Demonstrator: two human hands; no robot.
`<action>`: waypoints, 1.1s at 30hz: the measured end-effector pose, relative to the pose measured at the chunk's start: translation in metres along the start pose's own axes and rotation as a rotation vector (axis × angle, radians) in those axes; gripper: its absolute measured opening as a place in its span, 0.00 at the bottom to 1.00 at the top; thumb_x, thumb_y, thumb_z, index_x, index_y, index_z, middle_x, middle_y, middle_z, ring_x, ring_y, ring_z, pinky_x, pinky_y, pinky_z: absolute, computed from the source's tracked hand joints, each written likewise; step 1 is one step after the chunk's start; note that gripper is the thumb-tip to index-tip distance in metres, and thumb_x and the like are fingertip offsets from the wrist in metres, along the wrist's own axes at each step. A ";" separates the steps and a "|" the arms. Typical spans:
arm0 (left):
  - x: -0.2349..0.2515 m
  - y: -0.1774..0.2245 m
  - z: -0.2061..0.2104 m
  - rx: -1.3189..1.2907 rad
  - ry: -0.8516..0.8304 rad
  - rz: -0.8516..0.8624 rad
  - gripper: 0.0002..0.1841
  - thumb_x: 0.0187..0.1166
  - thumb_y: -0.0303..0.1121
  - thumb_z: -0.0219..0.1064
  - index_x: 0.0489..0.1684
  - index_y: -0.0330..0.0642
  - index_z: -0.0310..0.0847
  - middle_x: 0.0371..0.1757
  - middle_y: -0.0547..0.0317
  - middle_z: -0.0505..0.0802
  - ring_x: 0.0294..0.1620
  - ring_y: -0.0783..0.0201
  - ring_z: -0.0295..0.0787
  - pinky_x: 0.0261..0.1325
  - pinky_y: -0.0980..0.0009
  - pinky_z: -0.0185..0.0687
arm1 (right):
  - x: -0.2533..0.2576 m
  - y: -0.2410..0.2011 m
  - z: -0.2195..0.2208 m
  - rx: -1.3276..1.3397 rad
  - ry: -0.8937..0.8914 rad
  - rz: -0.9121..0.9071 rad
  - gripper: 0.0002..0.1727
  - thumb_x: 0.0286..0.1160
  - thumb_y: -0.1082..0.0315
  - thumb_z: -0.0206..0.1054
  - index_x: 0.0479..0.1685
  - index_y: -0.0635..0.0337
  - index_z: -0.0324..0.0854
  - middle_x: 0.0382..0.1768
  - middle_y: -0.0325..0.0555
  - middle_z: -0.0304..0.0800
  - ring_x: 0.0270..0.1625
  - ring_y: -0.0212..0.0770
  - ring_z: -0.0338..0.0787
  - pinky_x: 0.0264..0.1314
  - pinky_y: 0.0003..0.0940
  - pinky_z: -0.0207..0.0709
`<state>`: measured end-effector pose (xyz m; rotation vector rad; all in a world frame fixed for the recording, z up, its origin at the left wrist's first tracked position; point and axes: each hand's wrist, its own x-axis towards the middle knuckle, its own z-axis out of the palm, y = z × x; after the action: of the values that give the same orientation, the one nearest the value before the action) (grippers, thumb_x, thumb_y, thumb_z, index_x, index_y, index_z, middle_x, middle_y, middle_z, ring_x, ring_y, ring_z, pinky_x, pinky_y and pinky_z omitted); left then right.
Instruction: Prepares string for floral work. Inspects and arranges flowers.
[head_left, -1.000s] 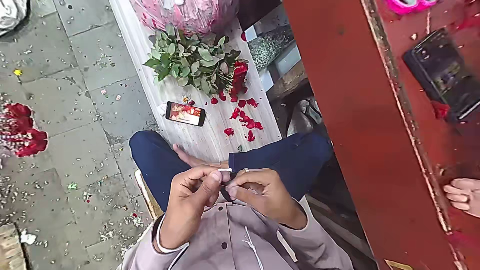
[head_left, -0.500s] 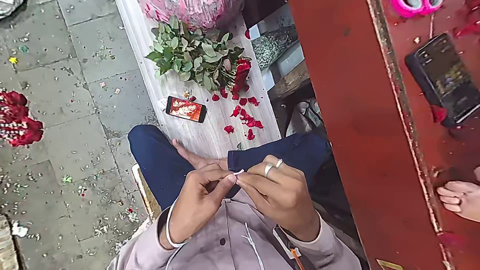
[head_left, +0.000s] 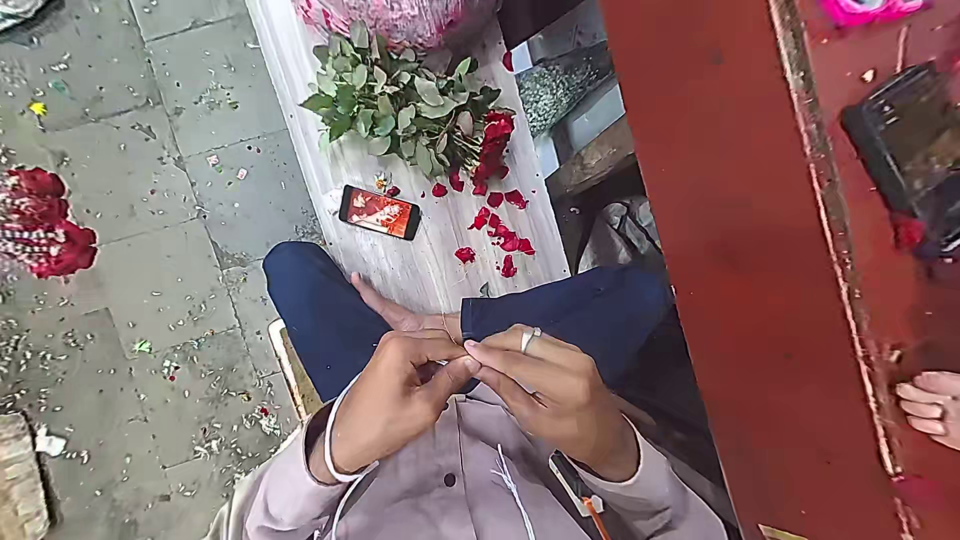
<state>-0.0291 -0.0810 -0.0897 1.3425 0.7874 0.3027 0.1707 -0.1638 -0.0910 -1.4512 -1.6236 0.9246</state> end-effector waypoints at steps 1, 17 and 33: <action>0.000 0.001 -0.003 0.048 -0.041 -0.011 0.14 0.86 0.37 0.64 0.35 0.39 0.93 0.31 0.67 0.91 0.32 0.80 0.83 0.35 0.82 0.79 | -0.001 0.001 -0.001 -0.001 -0.016 -0.010 0.10 0.79 0.69 0.70 0.48 0.62 0.95 0.44 0.45 0.97 0.49 0.32 0.93 0.58 0.24 0.85; 0.010 -0.011 -0.019 0.309 -0.025 0.051 0.12 0.84 0.37 0.66 0.38 0.43 0.94 0.33 0.69 0.93 0.32 0.81 0.85 0.37 0.81 0.83 | -0.004 0.026 -0.004 0.132 -0.161 0.331 0.42 0.71 0.52 0.74 0.86 0.60 0.68 0.86 0.46 0.70 0.88 0.41 0.68 0.88 0.46 0.67; 0.011 -0.020 -0.011 0.457 0.009 0.062 0.13 0.83 0.38 0.63 0.33 0.45 0.92 0.31 0.68 0.91 0.33 0.79 0.85 0.39 0.78 0.82 | -0.004 0.024 0.039 -0.018 0.165 0.005 0.10 0.79 0.74 0.67 0.48 0.66 0.94 0.54 0.53 0.96 0.61 0.42 0.94 0.69 0.34 0.87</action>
<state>-0.0333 -0.0705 -0.1121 1.7970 0.8542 0.1822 0.1465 -0.1666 -0.1299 -1.5031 -1.5106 0.7731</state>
